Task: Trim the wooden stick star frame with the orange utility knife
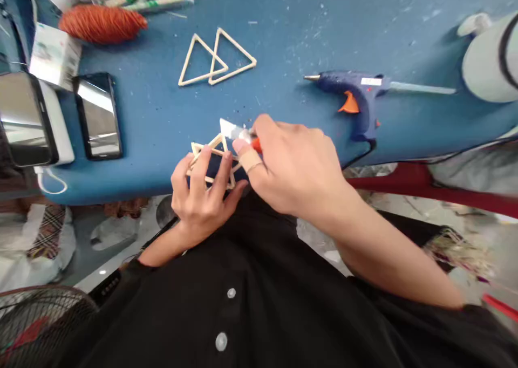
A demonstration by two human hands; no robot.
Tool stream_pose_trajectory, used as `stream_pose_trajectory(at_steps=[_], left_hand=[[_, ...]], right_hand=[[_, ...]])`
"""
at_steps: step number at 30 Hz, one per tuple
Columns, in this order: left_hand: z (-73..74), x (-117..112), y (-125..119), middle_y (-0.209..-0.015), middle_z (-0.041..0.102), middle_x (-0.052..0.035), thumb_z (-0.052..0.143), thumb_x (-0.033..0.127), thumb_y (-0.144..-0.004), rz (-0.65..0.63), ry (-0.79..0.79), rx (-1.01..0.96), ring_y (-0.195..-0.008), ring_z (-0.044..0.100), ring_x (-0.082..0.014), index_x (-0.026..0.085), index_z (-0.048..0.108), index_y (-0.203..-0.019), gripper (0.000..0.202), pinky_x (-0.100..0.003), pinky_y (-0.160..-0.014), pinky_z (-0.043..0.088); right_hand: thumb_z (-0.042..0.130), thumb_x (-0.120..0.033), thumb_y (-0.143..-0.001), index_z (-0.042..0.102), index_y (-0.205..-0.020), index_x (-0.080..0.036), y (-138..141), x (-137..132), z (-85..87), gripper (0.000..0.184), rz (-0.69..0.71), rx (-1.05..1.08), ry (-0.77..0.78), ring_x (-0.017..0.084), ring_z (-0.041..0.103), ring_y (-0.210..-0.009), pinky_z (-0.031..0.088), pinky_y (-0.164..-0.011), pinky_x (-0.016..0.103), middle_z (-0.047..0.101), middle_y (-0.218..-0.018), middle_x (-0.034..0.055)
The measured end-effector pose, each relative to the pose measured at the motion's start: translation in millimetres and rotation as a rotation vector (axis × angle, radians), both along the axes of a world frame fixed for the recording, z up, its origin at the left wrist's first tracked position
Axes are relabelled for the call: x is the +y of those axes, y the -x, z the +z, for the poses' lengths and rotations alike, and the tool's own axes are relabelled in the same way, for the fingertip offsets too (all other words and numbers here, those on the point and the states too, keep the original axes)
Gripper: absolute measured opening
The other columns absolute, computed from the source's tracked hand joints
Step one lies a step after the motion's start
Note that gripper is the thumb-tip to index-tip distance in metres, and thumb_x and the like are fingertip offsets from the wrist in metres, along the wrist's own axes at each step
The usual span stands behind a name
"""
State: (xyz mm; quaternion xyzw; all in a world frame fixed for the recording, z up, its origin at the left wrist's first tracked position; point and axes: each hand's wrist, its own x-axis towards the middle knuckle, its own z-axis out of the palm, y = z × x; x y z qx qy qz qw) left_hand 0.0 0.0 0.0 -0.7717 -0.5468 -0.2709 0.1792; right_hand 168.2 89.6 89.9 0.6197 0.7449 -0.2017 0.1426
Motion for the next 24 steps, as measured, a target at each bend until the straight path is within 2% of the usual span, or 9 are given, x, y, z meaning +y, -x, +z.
stream_pose_trajectory(at_steps=[4, 8, 16, 19, 24], left_hand=[[-6.4, -5.1, -4.5, -0.136, 0.085, -0.0213, 0.074, 0.054, -0.107, 0.018, 0.033, -0.013, -0.120, 0.078, -0.0410, 0.014, 0.084, -0.143, 0.055, -0.048, -0.099, 0.070], [-8.7, -5.5, -4.3, -0.134, 0.086, -0.0199, 0.081, 0.048, -0.102, 0.013, 0.002, -0.013, -0.119, 0.079, -0.0385, 0.016, 0.084, -0.144, 0.053, -0.045, -0.099, 0.070], [-10.2, -6.3, -4.7, -0.133, 0.087, -0.0159, 0.077, 0.052, -0.104, 0.037, 0.000, 0.007, -0.114, 0.081, -0.0365, 0.022, 0.084, -0.145, 0.051, -0.046, -0.092, 0.072], [-9.1, -6.6, -5.0, -0.134, 0.087, -0.0180, 0.080, 0.053, -0.103, 0.024, 0.029, -0.015, -0.116, 0.079, -0.0382, 0.019, 0.082, -0.149, 0.057, -0.047, -0.091, 0.071], [-6.2, -4.0, -4.8, -0.128, 0.088, -0.0167, 0.081, 0.047, -0.103, 0.021, 0.003, -0.021, -0.111, 0.079, -0.0362, 0.017, 0.085, -0.142, 0.050, -0.043, -0.089, 0.071]], right_hand=[[0.035, -0.048, -0.110, 0.071, -0.111, -0.019, 10.4, -3.0, 1.4, 0.047, 0.044, -0.102, 0.071, 0.033, 0.074, -0.082, 0.023, -0.066, 0.037, 0.082, -0.100, 0.0186], [0.035, -0.049, -0.110, 0.074, -0.108, -0.019, 14.6, -1.3, -1.1, 0.049, 0.075, -0.111, 0.062, 0.028, 0.067, -0.070, 0.021, -0.063, 0.036, 0.083, -0.094, 0.0174], [0.039, -0.048, -0.110, 0.076, -0.102, -0.020, 16.5, 3.6, 0.1, 0.047, 0.055, -0.106, 0.082, 0.026, 0.062, -0.062, 0.023, -0.063, 0.036, 0.078, -0.081, 0.0156], [0.043, -0.049, -0.109, 0.076, -0.100, -0.020, 15.4, 4.3, 0.5, 0.045, 0.027, -0.087, 0.069, 0.027, 0.062, -0.061, 0.023, -0.064, 0.036, 0.076, -0.078, 0.0155], [0.040, -0.051, -0.110, 0.075, -0.099, -0.019, 12.6, 4.5, -0.3, 0.049, 0.039, -0.084, 0.055, 0.029, 0.063, -0.061, 0.023, -0.064, 0.037, 0.074, -0.075, 0.0164]])
